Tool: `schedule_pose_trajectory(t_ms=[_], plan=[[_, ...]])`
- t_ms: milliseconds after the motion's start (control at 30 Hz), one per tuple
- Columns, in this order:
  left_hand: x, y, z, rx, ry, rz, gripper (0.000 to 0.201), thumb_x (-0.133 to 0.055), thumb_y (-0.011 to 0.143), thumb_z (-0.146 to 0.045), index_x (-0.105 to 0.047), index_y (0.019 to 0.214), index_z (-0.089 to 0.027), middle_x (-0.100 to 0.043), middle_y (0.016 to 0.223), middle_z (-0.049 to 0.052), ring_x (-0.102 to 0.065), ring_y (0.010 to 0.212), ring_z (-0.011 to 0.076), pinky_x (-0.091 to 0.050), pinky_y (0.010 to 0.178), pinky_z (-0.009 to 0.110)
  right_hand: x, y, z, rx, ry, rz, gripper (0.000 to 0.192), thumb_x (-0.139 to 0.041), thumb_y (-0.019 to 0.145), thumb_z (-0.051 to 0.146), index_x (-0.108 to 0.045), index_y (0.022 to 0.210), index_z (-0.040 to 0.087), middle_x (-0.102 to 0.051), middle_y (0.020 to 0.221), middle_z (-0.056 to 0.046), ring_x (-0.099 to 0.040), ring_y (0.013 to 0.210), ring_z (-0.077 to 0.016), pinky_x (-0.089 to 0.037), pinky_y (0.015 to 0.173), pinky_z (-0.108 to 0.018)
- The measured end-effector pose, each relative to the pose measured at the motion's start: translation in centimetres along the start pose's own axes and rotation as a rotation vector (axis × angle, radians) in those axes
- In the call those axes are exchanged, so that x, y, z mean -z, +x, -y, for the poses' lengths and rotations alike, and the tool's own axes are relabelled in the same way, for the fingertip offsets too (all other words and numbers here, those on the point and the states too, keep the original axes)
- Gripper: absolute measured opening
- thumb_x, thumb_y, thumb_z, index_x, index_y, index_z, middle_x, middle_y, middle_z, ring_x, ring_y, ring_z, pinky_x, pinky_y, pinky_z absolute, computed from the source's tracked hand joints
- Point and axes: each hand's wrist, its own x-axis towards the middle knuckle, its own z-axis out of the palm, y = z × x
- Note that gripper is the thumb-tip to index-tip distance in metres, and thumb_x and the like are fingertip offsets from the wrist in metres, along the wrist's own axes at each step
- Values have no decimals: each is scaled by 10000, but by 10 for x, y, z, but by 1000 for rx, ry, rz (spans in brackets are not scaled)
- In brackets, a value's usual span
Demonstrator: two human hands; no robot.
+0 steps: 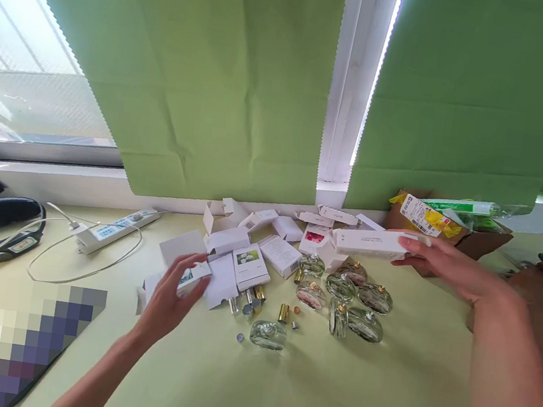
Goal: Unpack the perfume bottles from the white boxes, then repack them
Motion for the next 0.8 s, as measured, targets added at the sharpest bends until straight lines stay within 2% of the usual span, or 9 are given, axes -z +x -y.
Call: schedule_pose_trajectory(t_ms=[33, 100, 200, 267, 333, 500, 567, 667, 800], plan=[[0, 9, -18, -49, -50, 27, 376, -489, 956, -348, -432, 1324, -299, -506, 1313, 62, -510, 1217, 210, -434, 1030, 358, -10, -3, 7, -2, -43, 173, 346, -792, 696, 442, -748, 1014, 311, -746, 1071, -50, -718, 914, -292, -589, 743, -326], [-2, 23, -41, -103, -108, 53, 346, -480, 965, -325, -450, 1310, -311, -520, 1302, 49, -511, 1215, 193, -424, 1036, 344, -28, -2, 19, 34, -146, 349, 427, -714, 770, 515, -683, 1170, 368, -681, 1242, -6, -664, 1084, -266, -553, 876, -295], [-7, 32, -39, -95, -158, 3, 326, -476, 967, -310, -454, 1292, -294, -532, 1279, 51, -512, 1205, 186, -421, 1030, 351, -46, 15, 29, 114, -261, 191, 590, -656, 790, 600, -549, 1326, 376, -573, 1393, -19, -551, 1248, -282, -449, 1052, -387], [-10, 31, -19, -31, -139, -24, 311, -473, 967, -319, -462, 1275, -278, -539, 1256, 58, -523, 1184, 194, -429, 1017, 374, -55, 25, 31, 175, -349, 20, 781, -699, 742, 615, -421, 1425, 356, -411, 1531, -55, -395, 1380, -316, -327, 1136, -482], [-11, 25, 3, 48, -100, -26, 307, -464, 968, -332, -463, 1268, -267, -542, 1250, 66, -535, 1169, 204, -445, 988, 389, -63, 25, 28, 259, -373, -116, 855, -715, 731, 606, -362, 1459, 331, -322, 1578, -80, -312, 1425, -321, -288, 1151, -511], [1, -23, 42, 90, 96, -100, 345, -467, 964, -342, -446, 1302, -277, -516, 1306, 83, -484, 1237, 249, -389, 1029, 454, -67, -32, -9, 470, -150, -321, 413, -606, 853, 518, -588, 1224, 337, -584, 1334, -41, -565, 1225, -246, -451, 1054, -422], [5, -50, 54, 71, 168, -78, 397, -481, 954, -336, -417, 1343, -285, -487, 1354, 95, -452, 1273, 270, -366, 1045, 476, -63, -67, -39, 393, -129, -497, 341, -641, 826, 496, -638, 1143, 370, -634, 1214, -40, -624, 1123, -265, -468, 1027, -455], [5, -78, 71, 138, 235, -49, 429, -478, 950, -347, -403, 1370, -298, -456, 1403, 105, -431, 1290, 299, -370, 1030, 508, -59, -114, -95, 183, 2, -678, 261, -619, 808, 544, -655, 1034, 418, -625, 812, -35, -667, 984, -308, -511, 949, -471], [-3, -79, 80, 155, 269, -108, 447, -493, 937, -349, -415, 1373, -282, -424, 1453, 106, -348, 1379, 311, -261, 1126, 551, -63, -150, -153, -176, -44, -541, 247, -638, 743, 609, -632, 939, 459, -622, 756, -22, -667, 824, -319, -528, 887, -480]])
